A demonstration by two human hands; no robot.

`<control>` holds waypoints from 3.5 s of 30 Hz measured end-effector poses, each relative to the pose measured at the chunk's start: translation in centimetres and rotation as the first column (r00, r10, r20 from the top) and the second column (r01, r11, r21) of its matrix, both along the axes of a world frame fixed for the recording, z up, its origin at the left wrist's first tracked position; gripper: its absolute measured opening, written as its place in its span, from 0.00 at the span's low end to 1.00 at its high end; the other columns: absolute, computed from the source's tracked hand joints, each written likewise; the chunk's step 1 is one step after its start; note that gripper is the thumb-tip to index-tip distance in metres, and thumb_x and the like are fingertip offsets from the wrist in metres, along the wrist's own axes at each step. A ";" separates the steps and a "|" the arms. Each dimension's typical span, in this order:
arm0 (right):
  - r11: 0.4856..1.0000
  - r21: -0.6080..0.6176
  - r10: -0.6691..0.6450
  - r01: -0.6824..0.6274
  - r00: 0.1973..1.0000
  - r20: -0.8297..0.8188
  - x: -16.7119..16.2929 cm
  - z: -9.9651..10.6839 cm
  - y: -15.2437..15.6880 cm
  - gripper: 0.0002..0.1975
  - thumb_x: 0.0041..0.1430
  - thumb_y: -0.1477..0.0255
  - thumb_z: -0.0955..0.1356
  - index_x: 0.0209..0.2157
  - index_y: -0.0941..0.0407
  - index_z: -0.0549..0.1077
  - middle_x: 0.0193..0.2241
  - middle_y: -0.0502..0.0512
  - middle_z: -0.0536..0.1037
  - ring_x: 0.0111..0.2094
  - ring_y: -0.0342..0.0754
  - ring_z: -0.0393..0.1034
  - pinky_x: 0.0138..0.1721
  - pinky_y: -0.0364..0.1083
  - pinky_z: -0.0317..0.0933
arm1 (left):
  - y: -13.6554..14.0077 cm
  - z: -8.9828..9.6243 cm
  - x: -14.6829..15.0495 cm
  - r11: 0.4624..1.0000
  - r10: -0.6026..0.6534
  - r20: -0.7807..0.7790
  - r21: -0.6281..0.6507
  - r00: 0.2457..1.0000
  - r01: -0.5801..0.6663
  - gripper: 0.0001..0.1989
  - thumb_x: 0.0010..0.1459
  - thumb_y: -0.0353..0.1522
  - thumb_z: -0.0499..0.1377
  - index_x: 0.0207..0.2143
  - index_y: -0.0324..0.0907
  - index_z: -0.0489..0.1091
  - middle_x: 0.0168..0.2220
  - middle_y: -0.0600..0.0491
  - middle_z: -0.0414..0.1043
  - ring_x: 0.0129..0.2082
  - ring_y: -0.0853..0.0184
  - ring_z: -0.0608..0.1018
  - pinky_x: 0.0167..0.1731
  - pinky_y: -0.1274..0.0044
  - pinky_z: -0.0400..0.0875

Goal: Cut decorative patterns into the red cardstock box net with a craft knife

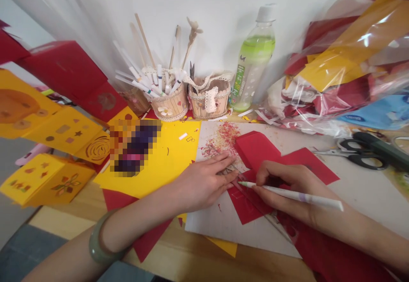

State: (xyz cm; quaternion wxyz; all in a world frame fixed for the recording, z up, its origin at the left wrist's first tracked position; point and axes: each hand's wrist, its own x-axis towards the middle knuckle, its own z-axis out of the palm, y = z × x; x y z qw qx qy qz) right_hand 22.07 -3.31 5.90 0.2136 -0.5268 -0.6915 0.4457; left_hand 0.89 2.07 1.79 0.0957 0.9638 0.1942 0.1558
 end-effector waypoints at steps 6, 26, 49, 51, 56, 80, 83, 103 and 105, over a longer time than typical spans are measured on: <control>1.000 0.022 -0.011 0.010 0.998 0.059 0.2 0.1 1.0 0.07 0.54 0.71 0.64 0.24 0.55 0.63 0.19 0.46 0.69 0.21 0.42 0.61 0.21 0.40 0.55 | 0.2 0.0 0.1 1.000 -0.029 -0.047 -0.014 0.998 0.028 0.16 0.64 0.30 0.49 0.50 0.34 0.68 0.56 0.43 0.61 0.57 0.58 0.64 0.54 0.66 0.63; 0.985 0.043 0.147 -0.169 0.937 0.317 0.3 1.9 0.0 0.08 0.55 0.72 0.62 0.23 0.54 0.61 0.16 0.45 0.67 0.18 0.41 0.60 0.18 0.40 0.52 | 0.3 -0.3 0.0 0.998 -0.049 -0.014 0.027 0.999 0.050 0.16 0.65 0.30 0.47 0.49 0.32 0.68 0.54 0.45 0.64 0.56 0.58 0.65 0.53 0.67 0.64; 0.921 0.202 0.271 -0.332 0.921 0.281 -2.4 2.5 3.1 0.07 0.53 0.81 0.59 0.26 0.56 0.63 0.22 0.44 0.64 0.23 0.39 0.58 0.24 0.39 0.52 | 0.2 -0.1 0.2 0.999 -0.042 0.012 0.017 0.999 0.042 0.14 0.63 0.29 0.49 0.41 0.33 0.72 0.48 0.42 0.70 0.51 0.59 0.71 0.52 0.67 0.65; 0.911 0.231 0.270 -0.341 0.919 0.288 -2.5 2.3 3.4 0.07 0.54 0.80 0.60 0.26 0.56 0.62 0.21 0.44 0.63 0.22 0.38 0.57 0.24 0.39 0.52 | 0.2 0.0 0.2 0.998 -0.049 0.029 0.028 0.998 0.048 0.14 0.63 0.29 0.48 0.39 0.33 0.73 0.46 0.43 0.72 0.50 0.60 0.72 0.52 0.68 0.65; 0.910 0.227 0.288 -0.346 0.924 0.253 -2.3 2.2 3.5 0.06 0.57 0.78 0.59 0.28 0.57 0.65 0.24 0.46 0.67 0.25 0.39 0.61 0.26 0.40 0.54 | 0.3 0.0 0.2 0.997 -0.063 0.036 0.045 0.997 0.061 0.15 0.63 0.28 0.47 0.39 0.33 0.73 0.46 0.43 0.72 0.50 0.61 0.72 0.53 0.68 0.65; 0.926 0.192 0.280 -0.326 0.932 0.228 -0.7 1.9 2.3 0.10 0.53 0.78 0.61 0.23 0.54 0.55 0.18 0.42 0.61 0.18 0.38 0.53 0.19 0.39 0.49 | 0.2 -0.4 0.1 0.994 -0.048 0.063 0.104 0.997 0.041 0.15 0.63 0.30 0.49 0.47 0.32 0.70 0.50 0.44 0.69 0.53 0.55 0.69 0.50 0.67 0.68; 0.934 0.134 0.289 -0.332 0.921 0.261 -0.7 2.0 2.3 0.10 0.53 0.78 0.61 0.22 0.54 0.55 0.17 0.42 0.60 0.18 0.38 0.53 0.19 0.39 0.48 | 0.2 -0.4 0.1 0.994 -0.043 0.067 0.102 0.997 0.036 0.15 0.63 0.30 0.49 0.46 0.32 0.70 0.50 0.44 0.70 0.53 0.54 0.69 0.48 0.66 0.70; 0.880 0.445 0.111 -0.166 0.983 0.145 -0.6 2.3 3.3 0.05 0.56 0.72 0.63 0.26 0.55 0.66 0.22 0.47 0.69 0.24 0.42 0.64 0.25 0.41 0.58 | 0.2 -0.3 0.1 0.997 -0.045 0.060 0.064 0.997 0.041 0.14 0.64 0.30 0.49 0.46 0.33 0.69 0.51 0.45 0.69 0.52 0.60 0.70 0.51 0.68 0.67; 0.867 0.498 -0.050 -0.016 0.992 0.119 0.7 2.3 1.9 0.06 0.59 0.69 0.63 0.31 0.55 0.69 0.26 0.50 0.74 0.26 0.43 0.68 0.26 0.42 0.61 | 0.2 -0.4 0.0 0.996 -0.053 0.068 0.082 0.996 0.047 0.15 0.64 0.30 0.48 0.48 0.33 0.68 0.52 0.45 0.68 0.53 0.61 0.69 0.52 0.69 0.66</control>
